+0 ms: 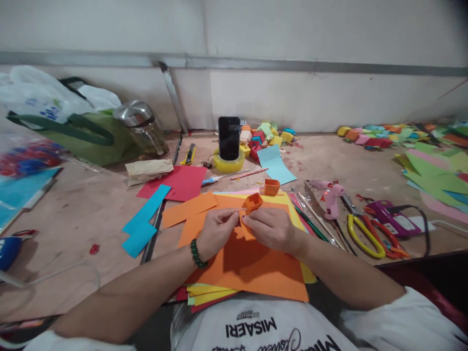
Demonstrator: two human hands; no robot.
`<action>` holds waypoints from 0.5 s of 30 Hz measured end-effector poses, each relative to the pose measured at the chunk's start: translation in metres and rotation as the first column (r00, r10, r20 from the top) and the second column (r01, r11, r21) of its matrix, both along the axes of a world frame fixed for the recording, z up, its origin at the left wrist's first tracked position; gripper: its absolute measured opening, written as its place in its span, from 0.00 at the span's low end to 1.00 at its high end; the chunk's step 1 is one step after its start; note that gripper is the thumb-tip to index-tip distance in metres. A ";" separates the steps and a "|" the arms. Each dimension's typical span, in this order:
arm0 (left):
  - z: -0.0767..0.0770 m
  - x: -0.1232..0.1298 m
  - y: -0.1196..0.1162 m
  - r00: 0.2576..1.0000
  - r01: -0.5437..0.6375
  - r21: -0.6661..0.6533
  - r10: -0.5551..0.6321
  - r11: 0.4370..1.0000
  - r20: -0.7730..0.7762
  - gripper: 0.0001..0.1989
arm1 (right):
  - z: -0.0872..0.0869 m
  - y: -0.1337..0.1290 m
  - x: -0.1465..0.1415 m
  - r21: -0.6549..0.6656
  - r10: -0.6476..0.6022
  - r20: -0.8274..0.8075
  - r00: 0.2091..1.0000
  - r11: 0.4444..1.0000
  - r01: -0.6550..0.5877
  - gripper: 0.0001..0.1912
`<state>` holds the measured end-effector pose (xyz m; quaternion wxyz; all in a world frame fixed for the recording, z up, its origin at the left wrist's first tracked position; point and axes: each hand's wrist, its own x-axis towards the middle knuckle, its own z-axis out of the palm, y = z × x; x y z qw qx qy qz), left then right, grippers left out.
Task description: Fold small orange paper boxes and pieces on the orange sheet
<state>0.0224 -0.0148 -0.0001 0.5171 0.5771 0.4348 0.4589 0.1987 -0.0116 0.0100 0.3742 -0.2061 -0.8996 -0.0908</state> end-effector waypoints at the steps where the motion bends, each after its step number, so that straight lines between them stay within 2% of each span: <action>1: 0.001 0.001 0.000 0.999 0.016 -0.039 -0.015 0.999 0.032 0.16 | 0.000 -0.001 -0.001 0.044 -0.025 0.024 0.999 0.999 0.024 0.09; 4: 0.002 0.003 0.001 0.991 0.044 -0.118 -0.029 0.992 0.127 0.17 | 0.001 0.000 -0.003 0.125 -0.093 0.070 0.993 0.989 0.083 0.11; 8: 0.003 0.003 0.000 0.982 0.045 -0.145 -0.017 0.988 0.186 0.19 | 0.001 0.002 -0.001 0.062 -0.084 0.071 0.994 0.995 0.080 0.13; 15: 0.002 -0.001 -0.001 0.999 -0.013 0.055 0.010 0.998 0.047 0.16 | 0.000 0.003 -0.001 -0.016 -0.061 0.023 0.998 0.998 0.061 0.14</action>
